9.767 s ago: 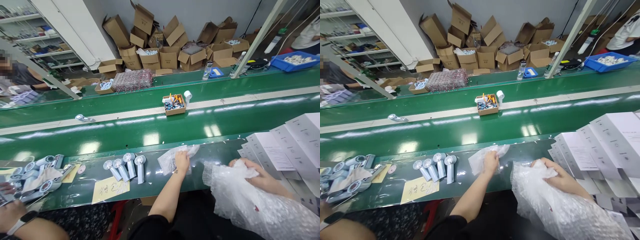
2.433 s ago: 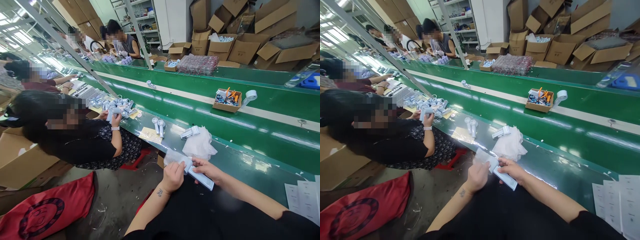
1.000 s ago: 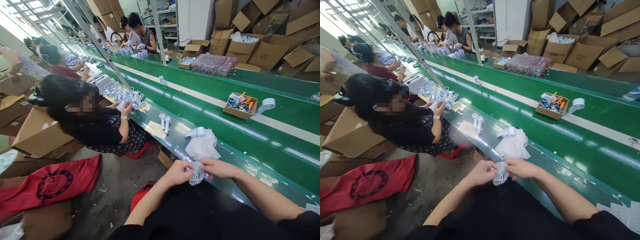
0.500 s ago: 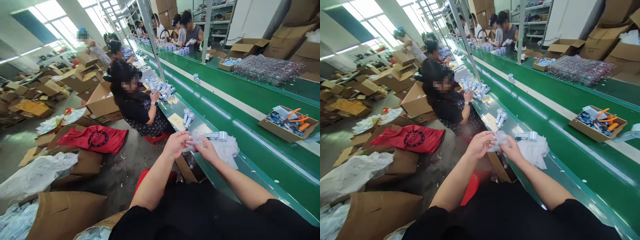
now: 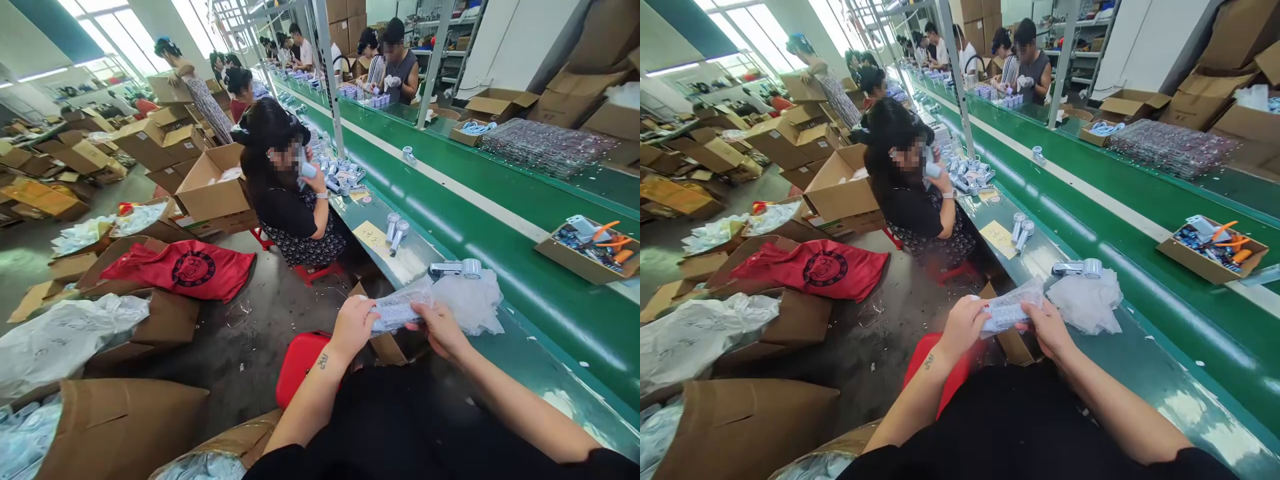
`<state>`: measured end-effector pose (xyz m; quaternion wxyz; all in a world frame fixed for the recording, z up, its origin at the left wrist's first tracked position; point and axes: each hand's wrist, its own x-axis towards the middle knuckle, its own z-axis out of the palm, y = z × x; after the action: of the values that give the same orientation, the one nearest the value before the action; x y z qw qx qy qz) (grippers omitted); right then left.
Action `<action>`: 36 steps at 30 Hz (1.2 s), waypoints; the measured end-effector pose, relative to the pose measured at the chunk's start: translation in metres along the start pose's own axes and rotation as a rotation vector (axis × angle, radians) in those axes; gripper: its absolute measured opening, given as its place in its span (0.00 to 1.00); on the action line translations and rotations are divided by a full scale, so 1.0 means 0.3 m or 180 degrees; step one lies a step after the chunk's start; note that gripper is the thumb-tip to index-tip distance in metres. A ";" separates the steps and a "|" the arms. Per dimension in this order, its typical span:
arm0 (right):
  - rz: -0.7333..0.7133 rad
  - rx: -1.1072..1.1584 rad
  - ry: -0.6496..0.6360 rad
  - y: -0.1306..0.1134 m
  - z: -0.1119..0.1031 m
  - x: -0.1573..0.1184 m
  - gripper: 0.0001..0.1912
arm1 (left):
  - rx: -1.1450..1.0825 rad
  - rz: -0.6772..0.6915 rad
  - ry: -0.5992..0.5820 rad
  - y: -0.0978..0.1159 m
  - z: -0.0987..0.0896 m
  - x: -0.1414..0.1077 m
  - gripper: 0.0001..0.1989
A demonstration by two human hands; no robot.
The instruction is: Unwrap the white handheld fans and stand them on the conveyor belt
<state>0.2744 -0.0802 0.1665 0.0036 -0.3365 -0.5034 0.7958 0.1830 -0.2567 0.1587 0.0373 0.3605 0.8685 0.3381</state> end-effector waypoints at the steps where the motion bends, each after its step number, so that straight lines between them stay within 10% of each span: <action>1: -0.0039 -0.0031 0.0005 0.009 0.020 -0.013 0.15 | 0.0102 -0.0069 -0.0082 -0.014 -0.012 -0.008 0.09; 14: -0.0228 -0.0031 -0.0007 0.106 0.204 -0.100 0.17 | 0.1413 0.0139 -0.0044 -0.051 -0.092 -0.144 0.09; 24: -0.0084 -0.0017 0.0233 0.105 0.205 -0.101 0.18 | -0.2692 -0.2379 0.0424 -0.267 -0.111 -0.081 0.09; 32: -0.0015 -0.0065 0.0164 0.111 0.189 -0.082 0.19 | -0.1288 -0.1098 -0.0080 -0.156 -0.087 -0.128 0.08; 36: -0.0041 -0.0086 0.0163 0.106 0.166 -0.078 0.17 | -0.1302 -0.1395 0.0122 -0.149 -0.045 -0.100 0.09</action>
<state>0.2763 -0.1439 0.1666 0.0171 -0.3534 -0.5160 0.7801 0.1740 -0.3067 0.1364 0.1648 0.1430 0.8401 0.4966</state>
